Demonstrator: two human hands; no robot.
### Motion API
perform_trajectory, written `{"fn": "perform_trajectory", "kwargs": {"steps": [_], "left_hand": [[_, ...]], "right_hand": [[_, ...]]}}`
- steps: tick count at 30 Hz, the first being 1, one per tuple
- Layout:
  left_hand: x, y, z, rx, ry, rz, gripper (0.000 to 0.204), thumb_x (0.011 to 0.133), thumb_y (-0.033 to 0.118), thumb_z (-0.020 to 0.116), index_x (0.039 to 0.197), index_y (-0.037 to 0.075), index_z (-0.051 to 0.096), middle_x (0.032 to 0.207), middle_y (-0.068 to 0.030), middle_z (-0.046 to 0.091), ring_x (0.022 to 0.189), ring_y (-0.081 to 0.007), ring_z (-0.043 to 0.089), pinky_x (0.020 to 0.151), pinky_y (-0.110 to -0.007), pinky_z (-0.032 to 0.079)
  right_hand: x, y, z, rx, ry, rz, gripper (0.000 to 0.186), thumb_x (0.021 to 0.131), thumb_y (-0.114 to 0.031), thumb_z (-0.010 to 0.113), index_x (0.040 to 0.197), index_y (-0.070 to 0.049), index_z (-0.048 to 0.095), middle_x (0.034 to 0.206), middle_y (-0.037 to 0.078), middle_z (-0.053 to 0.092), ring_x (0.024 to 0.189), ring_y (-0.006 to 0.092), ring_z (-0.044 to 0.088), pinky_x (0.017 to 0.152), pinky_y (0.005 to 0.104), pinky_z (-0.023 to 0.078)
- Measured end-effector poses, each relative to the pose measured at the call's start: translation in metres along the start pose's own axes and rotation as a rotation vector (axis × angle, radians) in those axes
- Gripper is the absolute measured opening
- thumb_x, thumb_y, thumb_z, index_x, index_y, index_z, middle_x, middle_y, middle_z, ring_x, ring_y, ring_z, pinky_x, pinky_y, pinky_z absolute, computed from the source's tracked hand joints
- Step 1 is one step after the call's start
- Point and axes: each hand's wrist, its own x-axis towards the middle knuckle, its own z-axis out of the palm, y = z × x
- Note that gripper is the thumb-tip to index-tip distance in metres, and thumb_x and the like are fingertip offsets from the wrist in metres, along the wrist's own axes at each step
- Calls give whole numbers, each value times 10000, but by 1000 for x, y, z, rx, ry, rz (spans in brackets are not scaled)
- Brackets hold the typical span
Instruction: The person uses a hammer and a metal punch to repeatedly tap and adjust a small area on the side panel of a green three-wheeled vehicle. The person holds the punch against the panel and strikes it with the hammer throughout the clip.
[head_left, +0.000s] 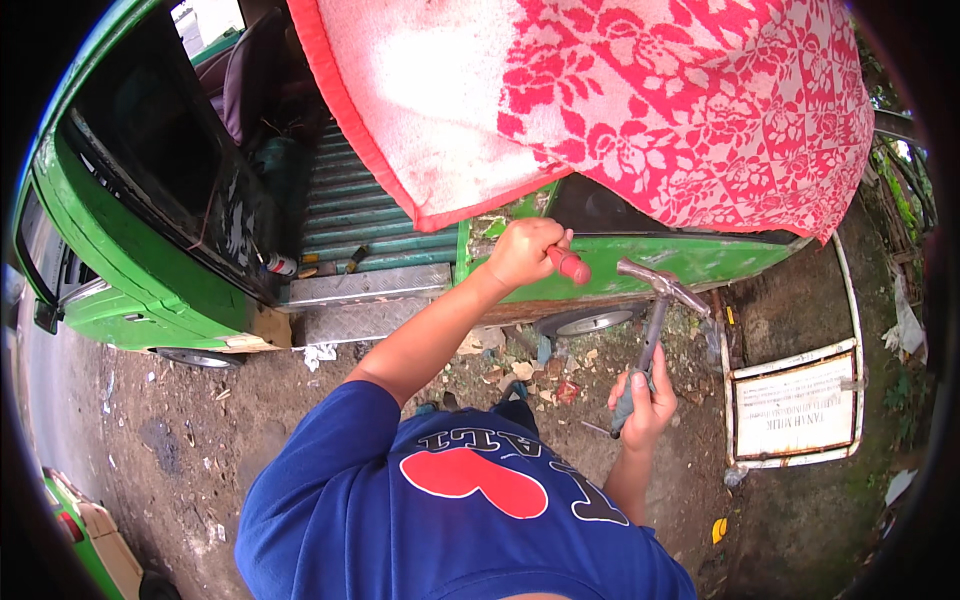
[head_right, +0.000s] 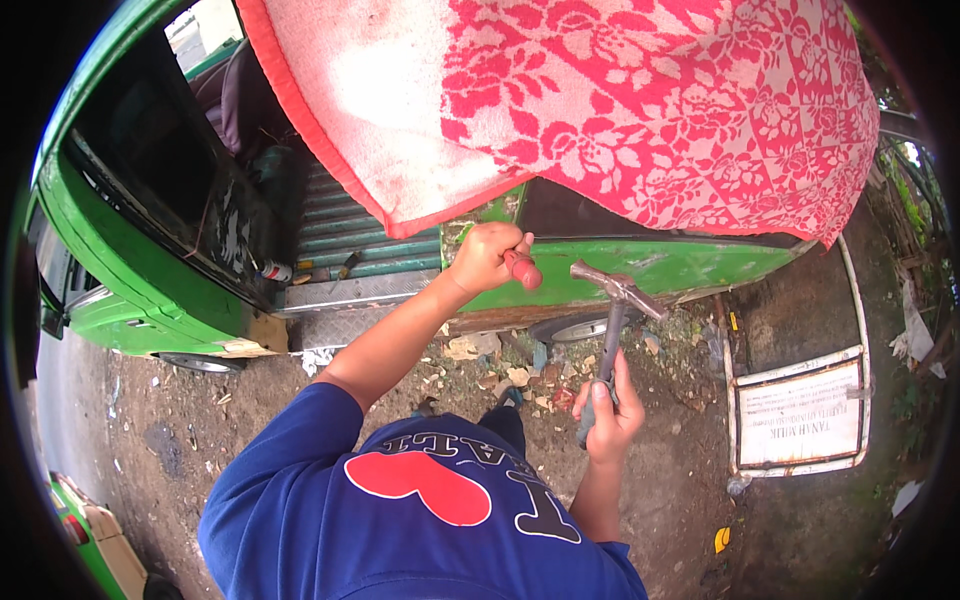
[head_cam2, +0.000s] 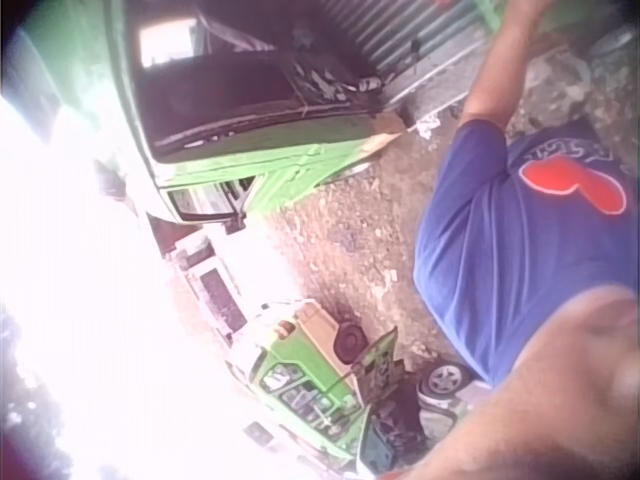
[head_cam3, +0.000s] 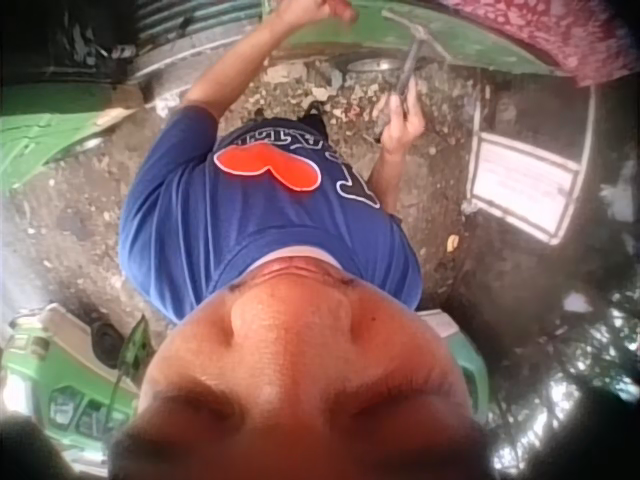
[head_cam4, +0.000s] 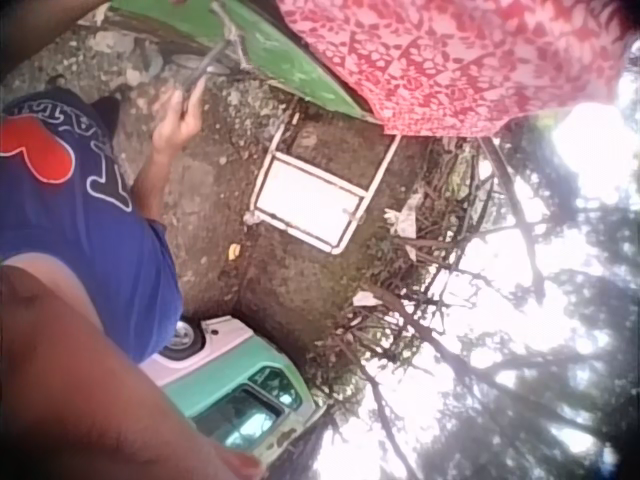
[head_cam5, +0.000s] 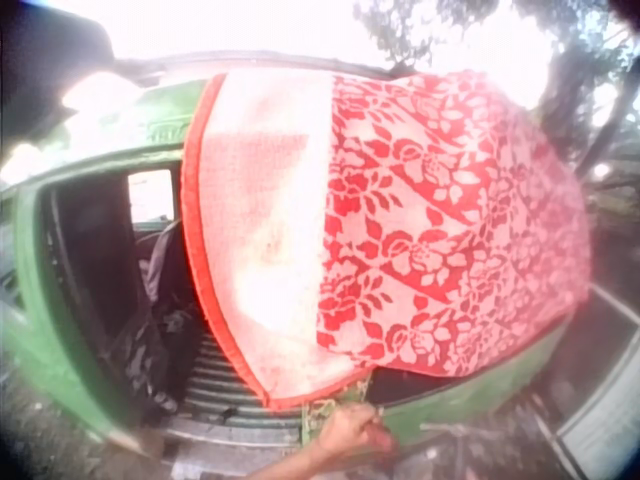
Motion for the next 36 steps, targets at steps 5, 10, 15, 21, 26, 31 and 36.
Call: {"fn": "perform_trajectory", "kwargs": {"steps": [5, 10, 15, 21, 26, 31, 36], "left_hand": [[4, 1, 2, -21, 21, -28, 330, 824, 83, 680, 592, 51, 447, 552, -120, 466, 510, -324, 496, 496, -414, 403], [3, 4, 11, -1, 8, -21, 330, 834, 91, 680, 600, 46, 452, 565, -127, 477, 518, -331, 502, 494, -413, 403], [-3, 10, 9, -9, 50, -62, 325, 821, 82, 683, 595, 52, 450, 559, -116, 477, 510, -323, 499, 488, -414, 400], [-2, 9, 3, 61, -59, -75, 261, 825, 137, 670, 622, 65, 522, 626, -99, 574, 587, -314, 581, 543, -420, 462], [2, 4, 7, 70, -94, -81, 190, 809, 136, 666, 653, 76, 576, 667, -98, 612, 629, -305, 615, 562, -418, 484], [9, 1, 7, 117, -138, -113, 168, 811, 157, 656, 673, 76, 604, 688, -102, 630, 653, -316, 627, 573, -425, 494], [10, -2, 8, 103, -152, -113, 131, 797, 159, 654, 705, 70, 624, 702, -107, 639, 669, -314, 636, 590, -426, 504]], "right_hand": [[-2, -4, 3, -122, -33, -377, 465, 930, -48, 504, 1379, 57, 438, 707, 63, 573, 610, 121, 530, 543, 254, 460], [22, -8, 4, -542, -160, -282, 456, 946, -63, 506, 1389, 22, 444, 646, 24, 524, 550, 92, 476, 501, 244, 426], [12, -10, 2, -133, 6, -188, 477, 940, -66, 511, 1389, 62, 417, 684, 38, 541, 581, 98, 499, 519, 251, 442], [9, -2, -2, -95, 40, -72, 486, 961, -89, 489, 1411, 57, 382, 692, 54, 539, 579, 103, 503, 526, 254, 452], [9, 2, -2, -65, 39, -47, 486, 962, -91, 488, 1412, 56, 381, 696, 58, 545, 579, 104, 505, 525, 251, 450], [9, 4, -1, -103, 50, -29, 499, 958, -96, 491, 1417, 58, 372, 697, 58, 548, 574, 104, 506, 519, 249, 444], [10, 2, 1, -84, 37, -31, 499, 955, -95, 489, 1414, 62, 372, 692, 62, 550, 568, 104, 507, 520, 249, 445]]}}
